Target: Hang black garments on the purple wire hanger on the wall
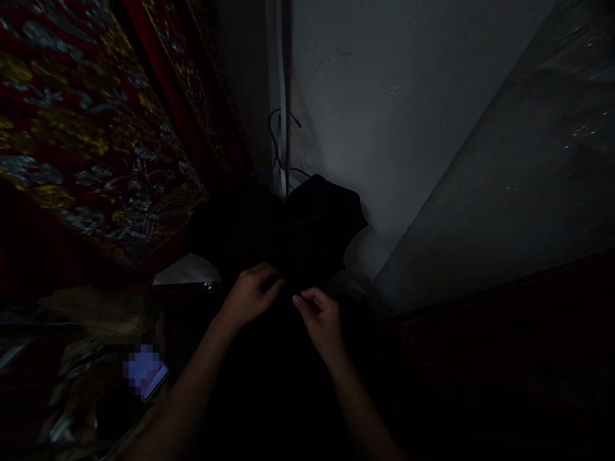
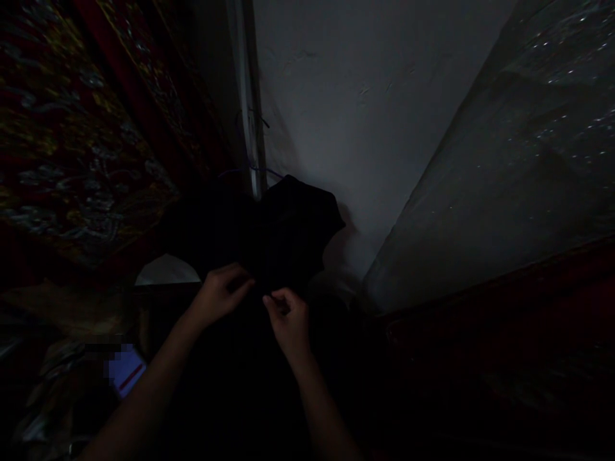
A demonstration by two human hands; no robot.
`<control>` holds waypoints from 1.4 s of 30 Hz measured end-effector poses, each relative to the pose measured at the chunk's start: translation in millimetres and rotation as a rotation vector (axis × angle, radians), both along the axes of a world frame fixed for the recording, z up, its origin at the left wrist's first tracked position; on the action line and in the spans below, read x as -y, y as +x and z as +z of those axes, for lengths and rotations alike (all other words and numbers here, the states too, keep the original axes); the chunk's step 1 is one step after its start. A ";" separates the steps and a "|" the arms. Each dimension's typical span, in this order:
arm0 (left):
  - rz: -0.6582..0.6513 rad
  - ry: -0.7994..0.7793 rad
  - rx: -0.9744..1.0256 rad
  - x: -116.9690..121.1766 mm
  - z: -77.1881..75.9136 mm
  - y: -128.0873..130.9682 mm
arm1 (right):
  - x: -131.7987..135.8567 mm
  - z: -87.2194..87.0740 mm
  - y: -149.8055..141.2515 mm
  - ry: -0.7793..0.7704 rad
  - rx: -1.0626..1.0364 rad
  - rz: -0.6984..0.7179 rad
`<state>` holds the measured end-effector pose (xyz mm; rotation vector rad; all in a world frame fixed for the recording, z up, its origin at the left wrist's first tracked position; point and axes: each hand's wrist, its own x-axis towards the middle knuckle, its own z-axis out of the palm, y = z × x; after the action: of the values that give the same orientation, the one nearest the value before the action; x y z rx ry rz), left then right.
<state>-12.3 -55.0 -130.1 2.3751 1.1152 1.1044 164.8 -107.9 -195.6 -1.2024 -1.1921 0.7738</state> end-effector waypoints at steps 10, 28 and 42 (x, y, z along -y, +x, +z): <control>-0.005 -0.179 -0.031 26.1 -12.0 18.4 | 1.1 1.9 -2.2 0.017 0.005 0.064; 0.024 -0.408 0.196 33.6 -16.7 25.5 | 1.4 6.2 1.5 0.080 0.064 0.033; 0.087 -0.399 0.229 36.6 -21.0 30.7 | -0.7 5.4 5.4 0.093 0.096 0.045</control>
<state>18.4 -91.6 -151.1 1.8631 1.2321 1.0350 170.2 -107.2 -190.2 -1.1502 -1.3242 0.6929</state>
